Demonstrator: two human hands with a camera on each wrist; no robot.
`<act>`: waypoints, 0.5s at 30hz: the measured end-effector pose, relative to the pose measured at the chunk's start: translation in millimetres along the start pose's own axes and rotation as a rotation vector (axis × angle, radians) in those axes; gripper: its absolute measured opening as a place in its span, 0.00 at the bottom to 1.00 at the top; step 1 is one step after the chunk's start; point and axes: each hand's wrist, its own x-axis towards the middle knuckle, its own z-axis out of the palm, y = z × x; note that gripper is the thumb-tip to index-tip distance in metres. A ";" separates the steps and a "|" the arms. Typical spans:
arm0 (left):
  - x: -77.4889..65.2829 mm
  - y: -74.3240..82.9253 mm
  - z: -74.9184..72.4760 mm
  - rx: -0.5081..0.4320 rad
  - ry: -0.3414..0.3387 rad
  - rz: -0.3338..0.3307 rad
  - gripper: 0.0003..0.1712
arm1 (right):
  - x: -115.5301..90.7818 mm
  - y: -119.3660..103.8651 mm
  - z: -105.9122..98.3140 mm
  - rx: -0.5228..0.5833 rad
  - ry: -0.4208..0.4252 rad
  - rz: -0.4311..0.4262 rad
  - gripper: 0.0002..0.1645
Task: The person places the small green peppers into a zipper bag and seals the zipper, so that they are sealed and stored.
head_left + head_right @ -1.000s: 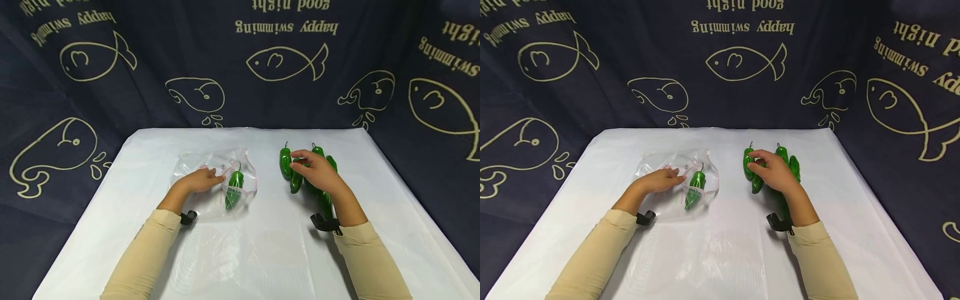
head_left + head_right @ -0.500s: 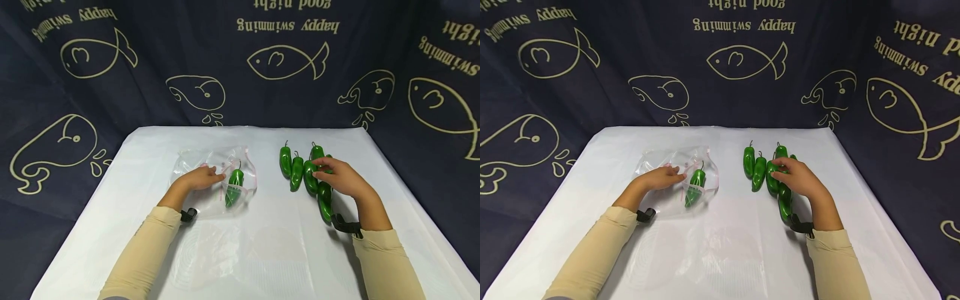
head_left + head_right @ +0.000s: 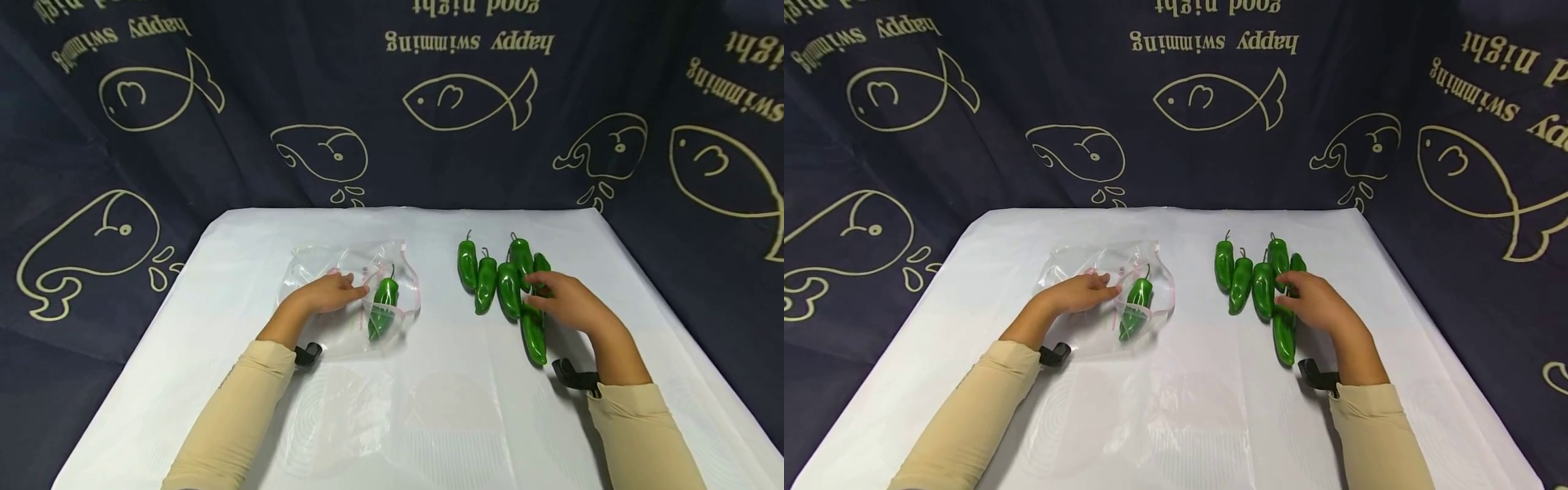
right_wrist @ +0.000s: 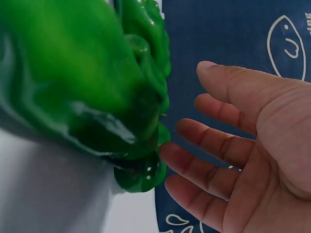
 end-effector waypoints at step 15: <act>-1.2 0.2 -0.7 0.007 0.002 0.023 0.40 | -9.5 7.2 6.2 -0.034 0.014 -0.051 0.26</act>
